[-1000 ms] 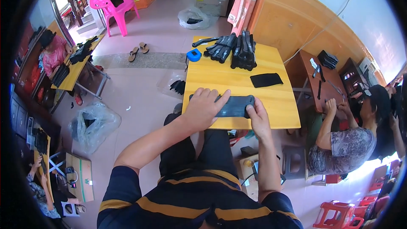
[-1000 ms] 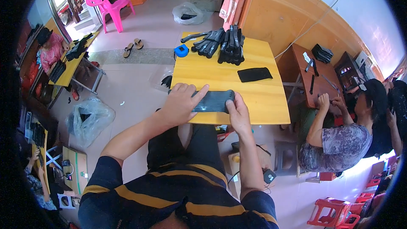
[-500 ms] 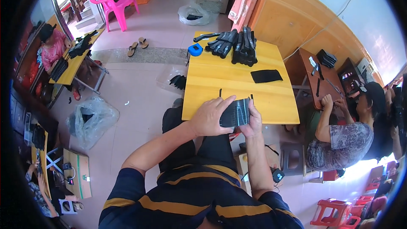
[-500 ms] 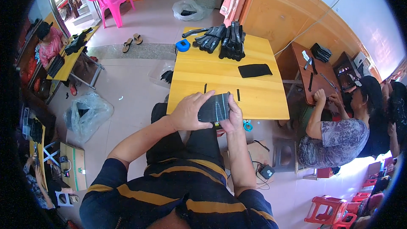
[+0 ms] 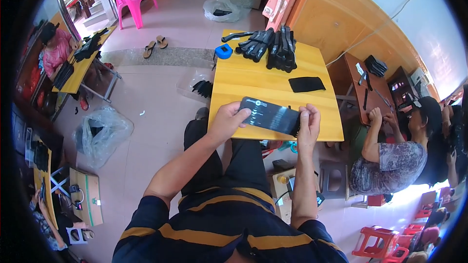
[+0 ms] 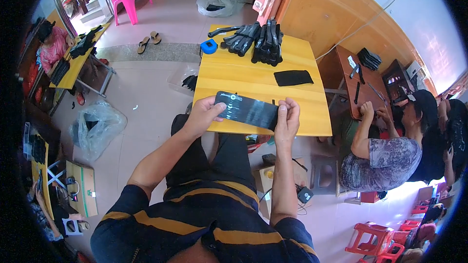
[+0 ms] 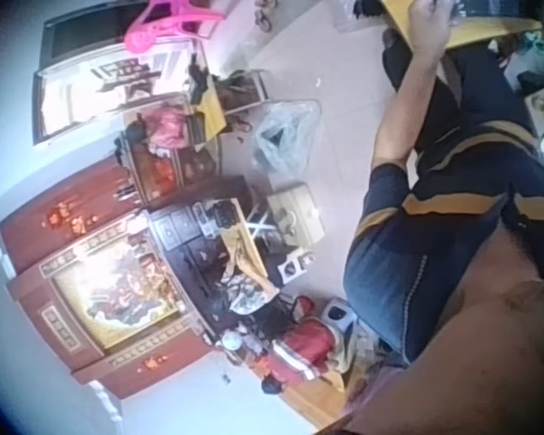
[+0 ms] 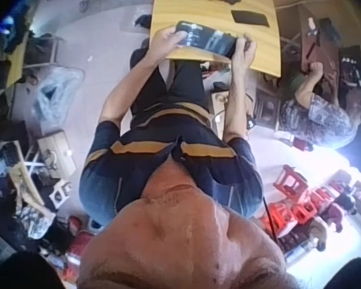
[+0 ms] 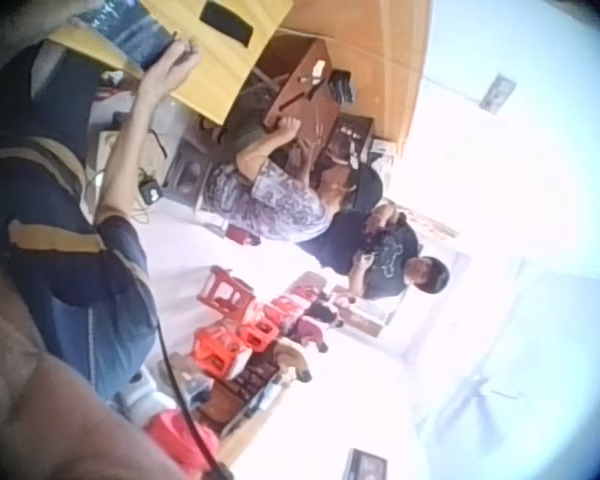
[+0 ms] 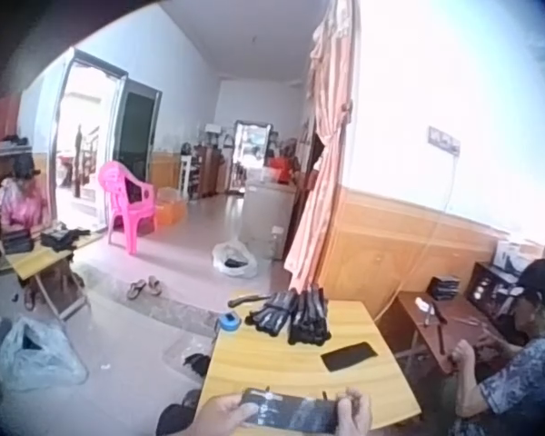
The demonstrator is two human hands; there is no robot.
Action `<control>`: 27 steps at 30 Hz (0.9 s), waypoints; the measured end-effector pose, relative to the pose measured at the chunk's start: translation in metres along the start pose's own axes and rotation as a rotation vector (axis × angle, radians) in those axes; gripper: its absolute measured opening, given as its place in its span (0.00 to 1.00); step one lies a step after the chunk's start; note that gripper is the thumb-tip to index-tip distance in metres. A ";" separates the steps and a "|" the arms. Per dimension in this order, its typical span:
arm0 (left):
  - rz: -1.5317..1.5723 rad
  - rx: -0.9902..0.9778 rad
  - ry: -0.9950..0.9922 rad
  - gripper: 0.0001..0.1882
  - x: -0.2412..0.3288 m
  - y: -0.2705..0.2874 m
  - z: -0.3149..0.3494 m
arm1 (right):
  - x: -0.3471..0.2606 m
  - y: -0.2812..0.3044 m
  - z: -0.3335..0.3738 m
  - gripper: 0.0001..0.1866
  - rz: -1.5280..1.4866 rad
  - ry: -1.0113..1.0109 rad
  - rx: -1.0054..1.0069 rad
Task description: Assembling tactical or industrial straps by inserting plastic buckle components and organizing them on a workbench.
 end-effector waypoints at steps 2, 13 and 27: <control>0.002 -0.012 -0.064 0.13 0.003 -0.005 0.001 | -0.013 -0.004 -0.005 0.13 0.069 0.005 -0.035; -0.350 0.459 -0.355 0.18 0.008 0.003 0.002 | -0.013 -0.028 0.011 0.16 0.303 0.148 -0.122; 1.043 -0.034 0.149 0.22 -0.061 0.005 0.011 | 0.038 -0.069 0.086 0.22 -1.018 -0.849 -0.118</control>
Point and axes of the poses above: each hand's wrist, its own z-axis away from the middle knuckle, its own y-axis out of the back of the hand, x = y × z, the point moved 2 cm from there along -z, towards the middle knuckle, and after that the axes turned 12 degrees about y, right-handed, at the moved point
